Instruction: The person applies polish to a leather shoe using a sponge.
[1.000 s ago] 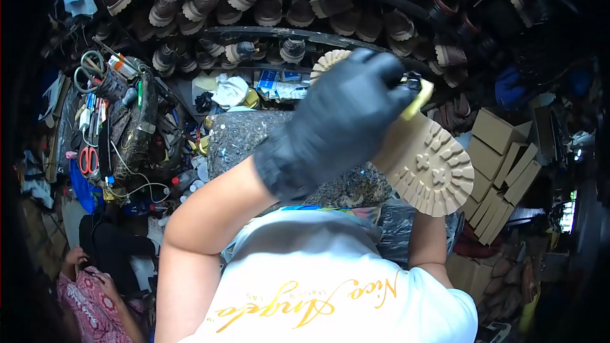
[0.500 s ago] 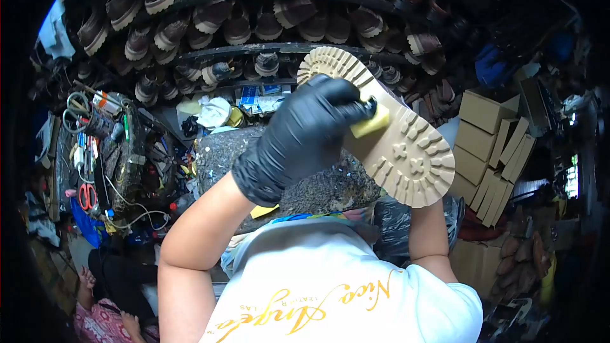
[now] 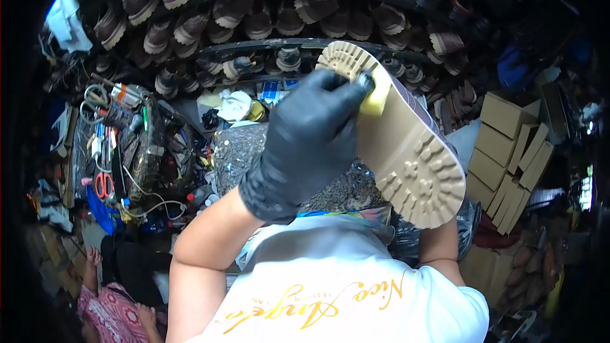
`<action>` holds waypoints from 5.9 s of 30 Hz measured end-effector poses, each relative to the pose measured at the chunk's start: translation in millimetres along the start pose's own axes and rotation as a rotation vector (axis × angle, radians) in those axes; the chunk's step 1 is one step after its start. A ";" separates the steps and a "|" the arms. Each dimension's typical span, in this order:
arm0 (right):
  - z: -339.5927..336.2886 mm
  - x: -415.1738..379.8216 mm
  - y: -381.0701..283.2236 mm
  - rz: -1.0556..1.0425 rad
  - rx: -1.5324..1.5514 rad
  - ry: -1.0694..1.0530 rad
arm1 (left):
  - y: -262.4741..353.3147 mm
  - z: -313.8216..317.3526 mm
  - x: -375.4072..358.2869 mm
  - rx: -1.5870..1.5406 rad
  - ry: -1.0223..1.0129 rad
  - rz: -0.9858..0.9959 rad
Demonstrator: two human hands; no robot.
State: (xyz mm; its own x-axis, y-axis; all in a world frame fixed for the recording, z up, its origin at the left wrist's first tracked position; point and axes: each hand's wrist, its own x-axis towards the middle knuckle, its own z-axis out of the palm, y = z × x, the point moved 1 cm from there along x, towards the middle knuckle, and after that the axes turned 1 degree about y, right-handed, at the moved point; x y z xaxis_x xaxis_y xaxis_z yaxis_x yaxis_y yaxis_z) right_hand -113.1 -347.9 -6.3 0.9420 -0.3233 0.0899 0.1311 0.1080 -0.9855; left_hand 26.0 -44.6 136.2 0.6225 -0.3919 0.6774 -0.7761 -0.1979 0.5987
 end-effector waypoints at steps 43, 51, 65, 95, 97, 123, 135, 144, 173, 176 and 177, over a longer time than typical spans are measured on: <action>-60.3 -5.4 31.5 -0.082 0.028 -0.238 | 13.1 -30.6 -4.5 0.078 -0.056 0.281; -35.0 16.9 46.0 -0.120 0.041 -0.238 | -109.2 -47.5 -22.0 -0.023 0.049 -0.282; -8.7 -42.1 50.1 -0.137 -0.050 -0.144 | 7.5 13.8 -34.3 -0.064 0.034 -0.041; 15.3 9.7 9.7 0.169 0.137 -0.111 | -16.6 -1.0 -46.9 -0.303 -0.149 0.111; 20.3 21.3 0.9 0.133 0.146 -0.126 | 0.1 -0.8 -31.0 -0.263 -0.230 0.187; 72.7 39.9 -34.2 -0.347 -1.060 -1.035 | -62.0 -34.9 -190.1 0.186 -0.554 -0.465; 96.1 21.4 -65.8 -0.110 -1.310 -1.055 | -165.7 -106.2 -255.8 -0.013 0.583 -0.975; 99.2 -20.5 -82.6 0.728 -0.650 -0.132 | -421.0 -42.6 -422.6 0.555 0.198 -1.245; 102.8 -26.8 -26.3 0.584 0.550 0.670 | -139.0 -91.1 -235.7 0.534 -0.055 -0.762; 94.3 -34.3 14.2 0.492 0.723 0.583 | -111.0 -65.1 -212.9 0.778 -0.361 -0.660; 96.8 -34.2 25.4 0.416 0.766 0.518 | -104.8 -57.1 -210.4 0.792 -0.405 -0.623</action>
State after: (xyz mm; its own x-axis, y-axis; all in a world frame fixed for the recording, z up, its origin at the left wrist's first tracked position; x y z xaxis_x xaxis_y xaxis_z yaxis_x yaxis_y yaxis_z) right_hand -112.1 -243.1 -20.5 0.7324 -0.4708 -0.4918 0.1576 0.8199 -0.5503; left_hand -17.9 109.9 -44.6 0.9630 -0.2599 0.0718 -0.2697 -0.9315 0.2441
